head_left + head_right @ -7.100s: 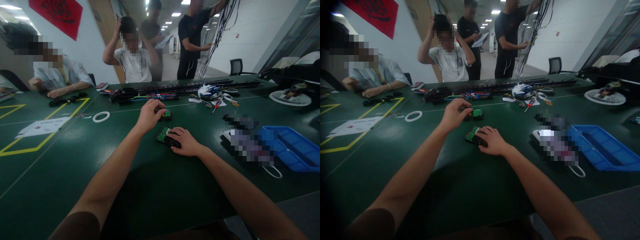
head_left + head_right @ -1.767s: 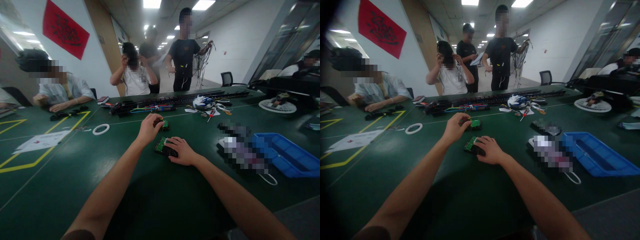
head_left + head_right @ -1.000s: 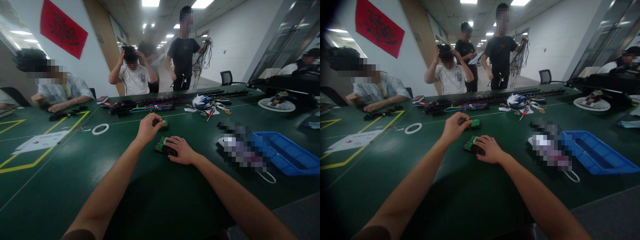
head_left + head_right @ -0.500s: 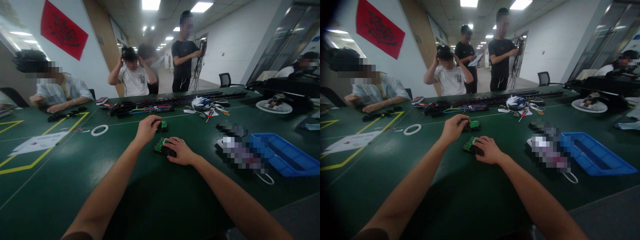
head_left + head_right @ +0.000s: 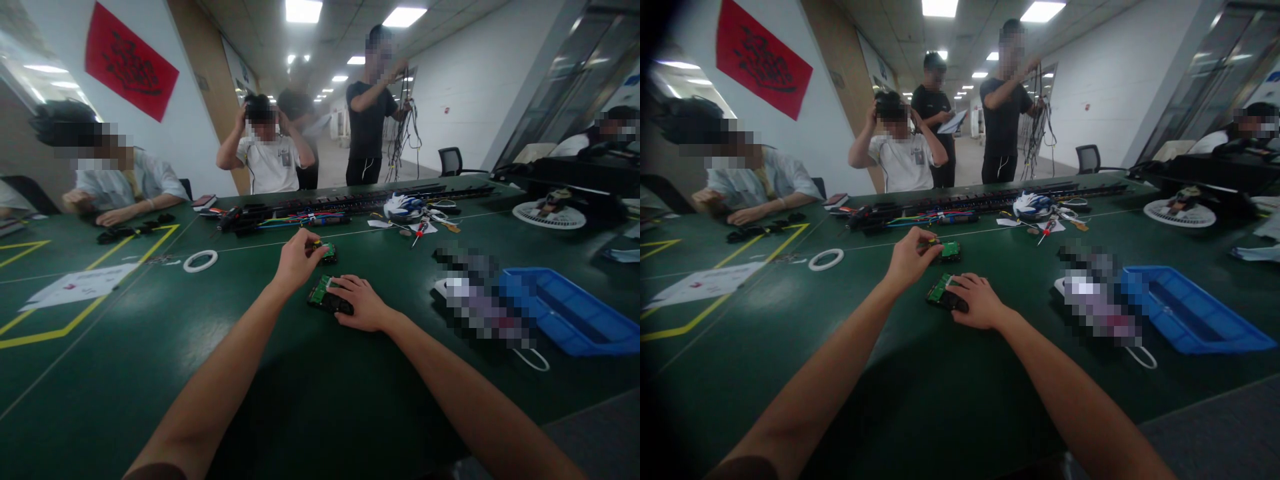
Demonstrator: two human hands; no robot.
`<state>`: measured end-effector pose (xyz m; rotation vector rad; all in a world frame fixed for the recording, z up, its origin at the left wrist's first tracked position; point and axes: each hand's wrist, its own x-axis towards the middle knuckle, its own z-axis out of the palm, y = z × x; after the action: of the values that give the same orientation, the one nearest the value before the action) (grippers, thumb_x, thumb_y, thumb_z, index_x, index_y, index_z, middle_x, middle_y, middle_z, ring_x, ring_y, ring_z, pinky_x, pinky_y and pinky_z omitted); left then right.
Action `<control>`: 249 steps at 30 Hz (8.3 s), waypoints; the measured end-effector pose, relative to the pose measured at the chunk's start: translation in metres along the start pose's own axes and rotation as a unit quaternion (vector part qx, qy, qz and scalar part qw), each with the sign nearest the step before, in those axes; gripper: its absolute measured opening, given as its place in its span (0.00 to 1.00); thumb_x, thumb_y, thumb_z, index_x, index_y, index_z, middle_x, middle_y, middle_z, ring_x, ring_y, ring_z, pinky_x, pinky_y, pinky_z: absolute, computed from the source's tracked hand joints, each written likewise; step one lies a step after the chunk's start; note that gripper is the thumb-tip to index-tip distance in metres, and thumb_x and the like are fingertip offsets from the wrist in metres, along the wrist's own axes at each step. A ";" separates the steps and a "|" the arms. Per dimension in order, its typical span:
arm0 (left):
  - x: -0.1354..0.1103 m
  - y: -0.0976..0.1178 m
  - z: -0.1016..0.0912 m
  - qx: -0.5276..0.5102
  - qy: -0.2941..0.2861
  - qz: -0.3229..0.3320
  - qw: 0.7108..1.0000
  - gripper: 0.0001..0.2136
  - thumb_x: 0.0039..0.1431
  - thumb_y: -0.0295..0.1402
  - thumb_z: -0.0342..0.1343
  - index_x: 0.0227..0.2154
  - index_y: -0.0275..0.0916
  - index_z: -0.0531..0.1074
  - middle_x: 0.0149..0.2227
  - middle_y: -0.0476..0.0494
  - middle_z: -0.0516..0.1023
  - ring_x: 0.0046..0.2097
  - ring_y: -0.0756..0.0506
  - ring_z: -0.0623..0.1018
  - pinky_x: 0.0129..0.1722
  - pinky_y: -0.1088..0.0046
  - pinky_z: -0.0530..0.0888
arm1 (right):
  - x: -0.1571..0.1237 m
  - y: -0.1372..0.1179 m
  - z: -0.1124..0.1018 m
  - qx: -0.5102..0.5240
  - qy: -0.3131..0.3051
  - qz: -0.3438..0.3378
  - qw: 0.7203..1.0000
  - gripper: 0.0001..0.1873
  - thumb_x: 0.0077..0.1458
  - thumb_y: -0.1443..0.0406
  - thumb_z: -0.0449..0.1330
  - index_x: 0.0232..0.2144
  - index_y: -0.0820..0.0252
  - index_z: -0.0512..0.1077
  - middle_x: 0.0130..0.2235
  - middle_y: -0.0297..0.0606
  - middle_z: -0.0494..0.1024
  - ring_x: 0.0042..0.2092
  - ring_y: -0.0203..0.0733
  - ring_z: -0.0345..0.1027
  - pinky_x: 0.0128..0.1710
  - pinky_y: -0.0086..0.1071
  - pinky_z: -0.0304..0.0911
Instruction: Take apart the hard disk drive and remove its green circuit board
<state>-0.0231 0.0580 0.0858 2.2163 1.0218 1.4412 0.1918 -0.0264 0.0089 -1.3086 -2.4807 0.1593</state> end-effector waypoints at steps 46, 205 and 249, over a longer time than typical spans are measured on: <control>0.004 -0.001 -0.005 0.049 -0.004 0.075 0.996 0.08 0.65 0.28 0.58 0.44 0.43 0.78 0.45 0.45 0.81 0.45 0.45 0.81 0.47 0.65 0.79 | -0.001 0.001 0.000 0.003 0.003 -0.003 1.000 0.37 0.56 0.52 0.64 0.67 0.48 0.65 0.71 0.43 0.61 0.71 0.63 0.48 0.65 0.61 0.49; -0.009 -0.009 0.014 -0.026 0.039 0.029 0.998 0.11 0.62 0.35 0.64 0.44 0.42 0.71 0.46 0.42 0.81 0.46 0.45 0.82 0.48 0.64 0.80 | 0.002 -0.001 0.004 -0.008 0.007 -0.002 1.000 0.38 0.56 0.53 0.63 0.67 0.48 0.64 0.71 0.43 0.61 0.70 0.64 0.48 0.63 0.61 0.51; 0.004 -0.002 -0.009 0.084 -0.002 0.063 0.994 0.06 0.62 0.30 0.63 0.42 0.43 0.77 0.44 0.44 0.78 0.43 0.44 0.79 0.44 0.65 0.78 | 0.001 0.002 0.005 -0.006 0.005 -0.002 1.000 0.37 0.56 0.52 0.63 0.67 0.48 0.66 0.71 0.42 0.61 0.70 0.64 0.48 0.64 0.61 0.50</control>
<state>-0.0312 0.0611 0.0916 2.4407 1.0549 1.4507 0.1912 -0.0245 0.0035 -1.3058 -2.4791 0.1369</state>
